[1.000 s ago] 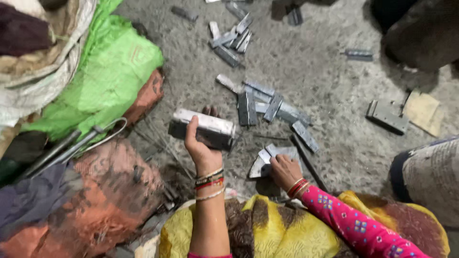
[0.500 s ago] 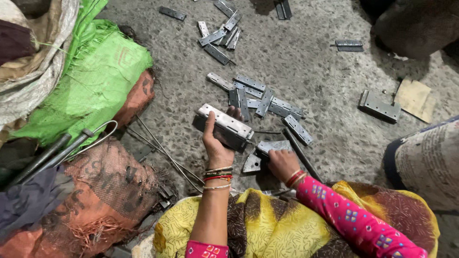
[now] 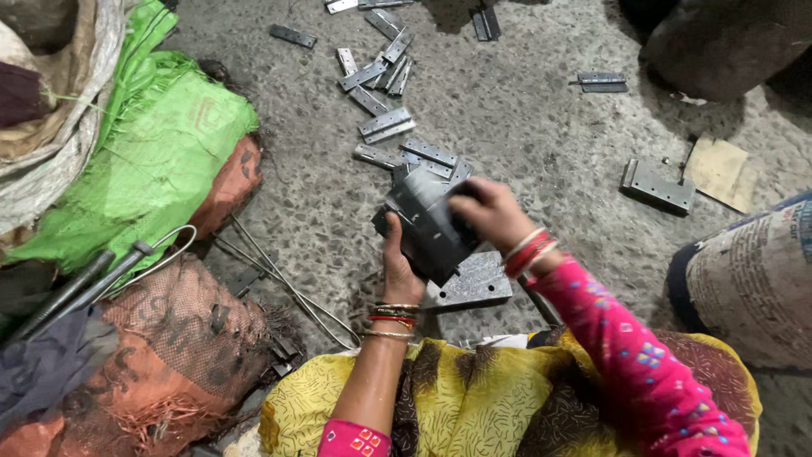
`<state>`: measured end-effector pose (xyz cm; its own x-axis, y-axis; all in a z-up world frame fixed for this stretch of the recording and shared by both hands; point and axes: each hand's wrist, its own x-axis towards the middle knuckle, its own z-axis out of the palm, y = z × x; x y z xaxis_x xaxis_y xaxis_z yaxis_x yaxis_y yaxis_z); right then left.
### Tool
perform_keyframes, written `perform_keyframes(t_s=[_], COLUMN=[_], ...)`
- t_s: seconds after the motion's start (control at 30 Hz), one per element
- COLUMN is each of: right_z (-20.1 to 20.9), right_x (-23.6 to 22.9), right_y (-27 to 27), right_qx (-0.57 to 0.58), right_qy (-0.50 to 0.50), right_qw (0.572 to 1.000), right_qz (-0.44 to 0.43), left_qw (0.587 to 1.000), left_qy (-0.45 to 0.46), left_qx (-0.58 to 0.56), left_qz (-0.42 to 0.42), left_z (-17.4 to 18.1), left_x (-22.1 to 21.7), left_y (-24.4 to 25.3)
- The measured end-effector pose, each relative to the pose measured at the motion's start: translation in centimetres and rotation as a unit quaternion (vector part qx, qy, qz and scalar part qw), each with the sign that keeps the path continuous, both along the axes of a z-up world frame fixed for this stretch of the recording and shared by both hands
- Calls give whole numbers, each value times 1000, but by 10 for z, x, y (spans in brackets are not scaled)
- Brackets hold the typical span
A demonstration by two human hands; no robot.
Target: The person sits on the floor and repeatedly picks up small metal pieces, placing them on a metal anvil. They use a hammer to strike the metal pieces, then move the finished items aside to continue the process.
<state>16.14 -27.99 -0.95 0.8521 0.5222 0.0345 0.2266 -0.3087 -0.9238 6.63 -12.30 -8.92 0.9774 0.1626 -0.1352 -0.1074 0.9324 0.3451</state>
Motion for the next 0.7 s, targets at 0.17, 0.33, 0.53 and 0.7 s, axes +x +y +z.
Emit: perform_keyframes(t_s=[0.17, 0.33, 0.53, 0.7], right_z=[-4, -3, -62, -152], right_x=[-30, -37, -12, 22], right_y=[7, -22, -89, -176], right_qx=[-98, -35, -42, -422], right_qy=[-210, -222, -66, -78], right_qw=[971, 967, 992, 903], right_qz=[65, 122, 98, 10], left_qw=[1000, 996, 951, 819], left_qy=[21, 72, 63, 32], left_qx=[1, 21, 300, 560], left_qz=[-9, -52, 51, 120], left_z=[-18, -36, -41, -47], left_x=[2, 13, 9, -6], left_y=[-10, -19, -51, -92])
